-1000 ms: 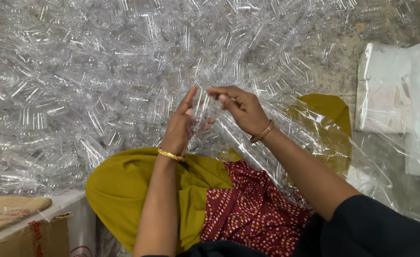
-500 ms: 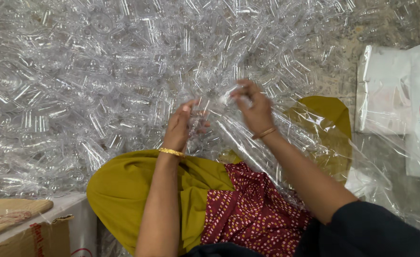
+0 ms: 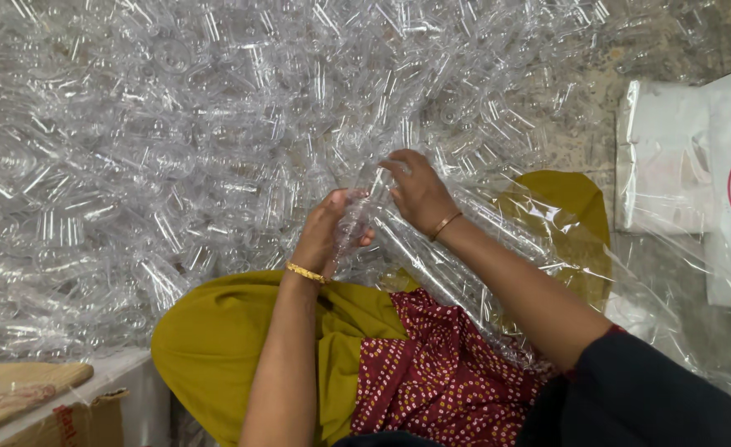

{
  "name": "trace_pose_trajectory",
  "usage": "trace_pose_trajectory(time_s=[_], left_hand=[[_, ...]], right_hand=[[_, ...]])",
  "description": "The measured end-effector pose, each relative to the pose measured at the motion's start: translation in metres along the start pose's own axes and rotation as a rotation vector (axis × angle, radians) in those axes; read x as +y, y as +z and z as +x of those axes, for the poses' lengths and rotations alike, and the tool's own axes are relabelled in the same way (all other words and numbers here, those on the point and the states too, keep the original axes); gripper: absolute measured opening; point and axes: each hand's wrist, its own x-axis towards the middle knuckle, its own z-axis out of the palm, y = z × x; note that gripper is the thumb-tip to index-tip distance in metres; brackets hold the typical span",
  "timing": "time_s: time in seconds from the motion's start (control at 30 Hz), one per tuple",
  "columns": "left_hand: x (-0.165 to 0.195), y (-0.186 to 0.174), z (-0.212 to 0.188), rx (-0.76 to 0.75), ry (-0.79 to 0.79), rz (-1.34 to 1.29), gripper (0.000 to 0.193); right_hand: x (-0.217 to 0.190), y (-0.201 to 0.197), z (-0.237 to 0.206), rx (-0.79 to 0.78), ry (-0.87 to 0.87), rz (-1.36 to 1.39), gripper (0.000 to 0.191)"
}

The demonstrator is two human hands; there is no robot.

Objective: The person sits on the floor and repeatedly picks up clear plastic cups from a large pile, inspects them, and places them into a plastic bag. The person continues this process throughout the clip, handling cups one at a time.

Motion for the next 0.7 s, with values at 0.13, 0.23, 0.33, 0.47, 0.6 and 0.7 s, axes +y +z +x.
trace_pose_trajectory(time_s=[0.13,0.23,0.33,0.47,0.6,0.7], left_hand=[[-0.004,-0.005,0.004,-0.024,-0.004,-0.005,0.062],[-0.008,-0.007,0.008,-0.022,-0.04,0.023,0.064],[-0.011,-0.004,0.011,-0.01,-0.041,0.247,0.066],[-0.015,0.004,0.013,-0.056,0.033,0.617,0.071],[-0.015,0.005,0.009,-0.005,0.041,0.68,0.073],[-0.013,0.001,0.01,0.106,0.116,0.718,0.066]], right_hand=[[0.022,0.002,-0.001,0.024,0.084,0.116,0.049],[0.043,-0.023,0.007,0.185,0.38,0.507,0.047],[0.048,-0.056,0.017,0.332,0.576,0.966,0.041],[0.025,-0.078,0.021,0.161,0.745,1.024,0.036],[0.012,-0.068,0.014,-0.109,0.692,1.002,0.036],[0.036,-0.053,0.016,0.041,0.781,1.015,0.03]])
